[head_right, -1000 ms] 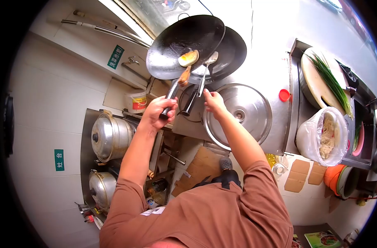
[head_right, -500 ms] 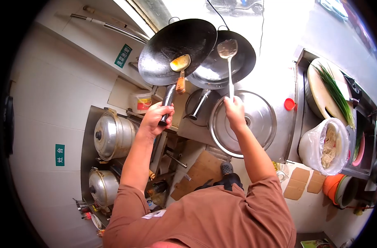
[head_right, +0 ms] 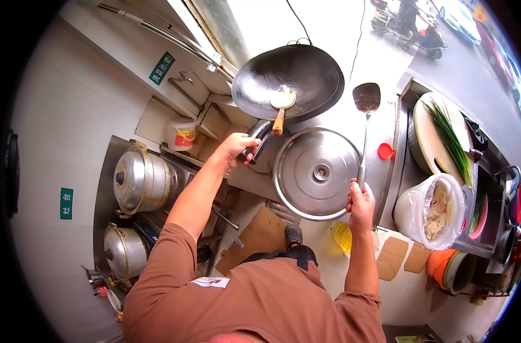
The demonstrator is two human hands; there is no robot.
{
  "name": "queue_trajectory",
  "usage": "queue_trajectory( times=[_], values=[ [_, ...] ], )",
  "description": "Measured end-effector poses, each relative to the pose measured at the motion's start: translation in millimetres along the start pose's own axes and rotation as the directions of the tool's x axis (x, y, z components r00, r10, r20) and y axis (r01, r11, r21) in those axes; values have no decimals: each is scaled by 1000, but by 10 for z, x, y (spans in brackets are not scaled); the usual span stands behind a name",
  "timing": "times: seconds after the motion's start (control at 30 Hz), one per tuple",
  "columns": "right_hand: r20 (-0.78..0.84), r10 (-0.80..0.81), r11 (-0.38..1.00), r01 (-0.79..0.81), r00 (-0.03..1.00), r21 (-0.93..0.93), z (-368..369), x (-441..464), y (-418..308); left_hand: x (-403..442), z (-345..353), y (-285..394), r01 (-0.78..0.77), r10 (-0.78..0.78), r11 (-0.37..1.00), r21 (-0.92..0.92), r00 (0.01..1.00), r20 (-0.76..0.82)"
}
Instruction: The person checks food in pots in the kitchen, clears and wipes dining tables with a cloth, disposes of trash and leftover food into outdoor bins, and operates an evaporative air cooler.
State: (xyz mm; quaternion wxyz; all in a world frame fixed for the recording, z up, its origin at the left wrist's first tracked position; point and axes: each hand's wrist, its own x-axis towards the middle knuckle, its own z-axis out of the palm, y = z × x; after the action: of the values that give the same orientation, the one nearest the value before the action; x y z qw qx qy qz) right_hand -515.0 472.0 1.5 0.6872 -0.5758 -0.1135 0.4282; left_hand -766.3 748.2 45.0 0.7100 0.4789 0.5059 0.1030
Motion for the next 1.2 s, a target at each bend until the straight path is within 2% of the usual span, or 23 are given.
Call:
queue_trajectory(
  times=[0.1,0.17,0.23,0.3,0.37,0.4,0.43,0.5,0.53,0.6,0.63,0.7,0.77,0.83,0.87,0.9,0.93,0.97,1.0,1.07,1.1,1.17,1.2],
  values=[
    [61,12,1000,-11,998,-20,-12,-123,69,70,-64,-31,64,-10,972,225,972,-234],
    [117,31,999,-30,993,-16,51,-188,62,129,-96,-133,57,74,936,347,934,-351],
    [153,50,999,-49,987,-11,177,-244,7,164,-140,-222,-6,161,931,365,904,-396],
    [221,78,993,-95,972,68,308,-278,-11,158,-193,-280,-106,196,953,285,931,-309],
    [281,46,996,-65,959,57,481,-313,-52,91,-205,-361,-239,290,948,210,921,-261],
    [279,54,998,-64,959,28,568,-340,-88,206,-283,-517,-319,370,919,233,901,-226],
    [295,70,997,-73,953,-3,660,-353,-108,300,-400,-690,-387,443,885,260,871,-210],
    [355,46,997,-21,934,-72,836,-429,-96,-119,-441,-739,-458,617,763,456,725,-304],
    [422,37,996,2,906,-92,896,-484,-91,-178,-531,-968,-511,647,754,412,685,-336],
    [526,21,994,40,850,-104,1014,-587,76,-832,-713,-1090,-395,617,747,535,711,-338],
    [558,-1,994,63,830,-92,1114,-618,188,-1111,-805,-1286,-371,629,741,559,675,-386],
    [623,67,994,2,779,-109,1526,-984,178,-1663,-1130,-1668,-364,670,718,594,594,-445],
    [715,222,970,-79,663,-228,1739,-1056,285,-2216,-1588,-2081,-296,710,690,661,457,-536],
    [720,286,951,-99,633,-291,1985,-1182,486,-2795,-2100,-2478,-75,579,801,595,349,-736],
    [731,334,934,-104,596,-343,2104,-1252,571,-3046,-2409,-2741,-7,565,817,577,206,-799],
    [720,372,920,-130,586,-370,2213,-1348,685,-3401,-2624,-2792,144,507,843,518,106,-855],
    [731,406,903,-115,549,-415,2293,-1437,779,-3636,-2949,-3026,135,387,913,385,9,-922],
    [736,440,883,-98,514,-460,2357,-1541,871,-3943,-3255,-3179,212,414,896,390,-83,-907],
    [718,482,854,-86,502,-514,2417,-1651,953,-4244,-3483,-3194,341,273,914,220,-117,-955],
    [705,505,828,-49,498,-558,2520,-1897,1175,-4660,-4100,-3509,468,291,872,143,-261,-920],
    [704,509,818,-25,496,-574,2599,-2053,1255,-4866,-4339,-3527,511,214,858,52,-264,-941],
    [693,516,798,11,503,-602,2741,-2378,1423,-5129,-4772,-3639,622,223,783,-15,-304,-926],
    [679,534,784,6,504,-621,2805,-2531,1493,-5205,-4939,-3676,614,217,789,-11,-295,-931]
  ],
)
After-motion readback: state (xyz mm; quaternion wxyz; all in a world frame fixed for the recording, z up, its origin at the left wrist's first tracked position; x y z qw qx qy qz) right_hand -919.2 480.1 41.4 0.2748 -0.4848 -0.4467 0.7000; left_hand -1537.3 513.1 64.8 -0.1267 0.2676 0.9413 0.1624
